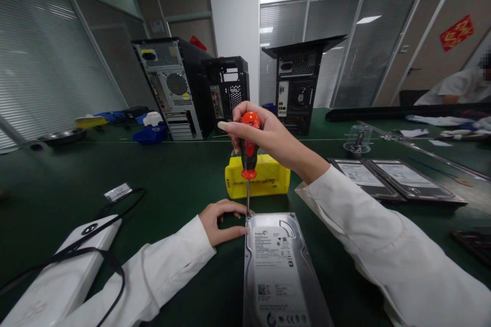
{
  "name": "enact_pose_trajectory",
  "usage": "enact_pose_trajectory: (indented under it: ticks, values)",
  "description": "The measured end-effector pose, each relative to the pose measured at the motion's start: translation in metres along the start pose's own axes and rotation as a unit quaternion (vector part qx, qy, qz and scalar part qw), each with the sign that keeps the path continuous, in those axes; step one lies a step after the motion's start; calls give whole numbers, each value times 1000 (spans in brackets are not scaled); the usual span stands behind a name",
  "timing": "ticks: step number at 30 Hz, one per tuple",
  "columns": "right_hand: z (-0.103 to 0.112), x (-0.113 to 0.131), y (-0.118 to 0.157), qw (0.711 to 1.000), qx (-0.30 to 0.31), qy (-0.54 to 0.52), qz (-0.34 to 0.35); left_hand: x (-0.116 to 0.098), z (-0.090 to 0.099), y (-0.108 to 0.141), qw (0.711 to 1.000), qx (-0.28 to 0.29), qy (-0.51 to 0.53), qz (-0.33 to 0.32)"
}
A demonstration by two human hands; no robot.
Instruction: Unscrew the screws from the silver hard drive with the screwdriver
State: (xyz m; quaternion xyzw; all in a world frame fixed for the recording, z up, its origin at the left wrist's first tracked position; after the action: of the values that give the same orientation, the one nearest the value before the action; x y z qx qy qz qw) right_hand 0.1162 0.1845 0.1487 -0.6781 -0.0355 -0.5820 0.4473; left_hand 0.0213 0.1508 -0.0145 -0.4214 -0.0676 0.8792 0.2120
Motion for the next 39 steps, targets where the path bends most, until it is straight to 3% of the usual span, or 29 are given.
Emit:
enact_pose_trajectory:
  ticks: [6, 13, 23, 31, 36, 39]
  values:
    - [-6, -5, 1, 992, 23, -85, -88, -2, 0, 0, 1000, 4, 2, -6]
    - [-9, -1, 4, 996, 74, -42, -21, -4, 0, -1, 1000, 8, -12, -5]
    - [-1, 3, 2, 998, -2, 40, 47, -4, 0, -1, 1000, 3, -3, -15]
    - [-2, 1, 0, 999, -8, 14, 49, -4, 0, 0, 1000, 9, -5, -6]
    - [-3, -7, -1, 999, 11, -35, -20, -4, 0, 0, 1000, 4, 7, -11]
    - [-5, -6, 1, 998, 38, -49, -25, -3, -1, 0, 1000, 9, 3, -11]
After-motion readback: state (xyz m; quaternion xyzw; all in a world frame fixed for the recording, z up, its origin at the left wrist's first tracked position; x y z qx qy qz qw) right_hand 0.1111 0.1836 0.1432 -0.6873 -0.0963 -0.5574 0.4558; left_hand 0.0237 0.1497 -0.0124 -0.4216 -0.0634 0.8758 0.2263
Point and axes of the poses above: each hand's wrist, its own y-axis away from the middle knuckle, its own z-axis out of the back of the hand, x = y × z, the point moved 7 cm from there along -y, towards the middle knuckle, and after that the axes turned 10 degrees about -x, right-handed, at the moved point
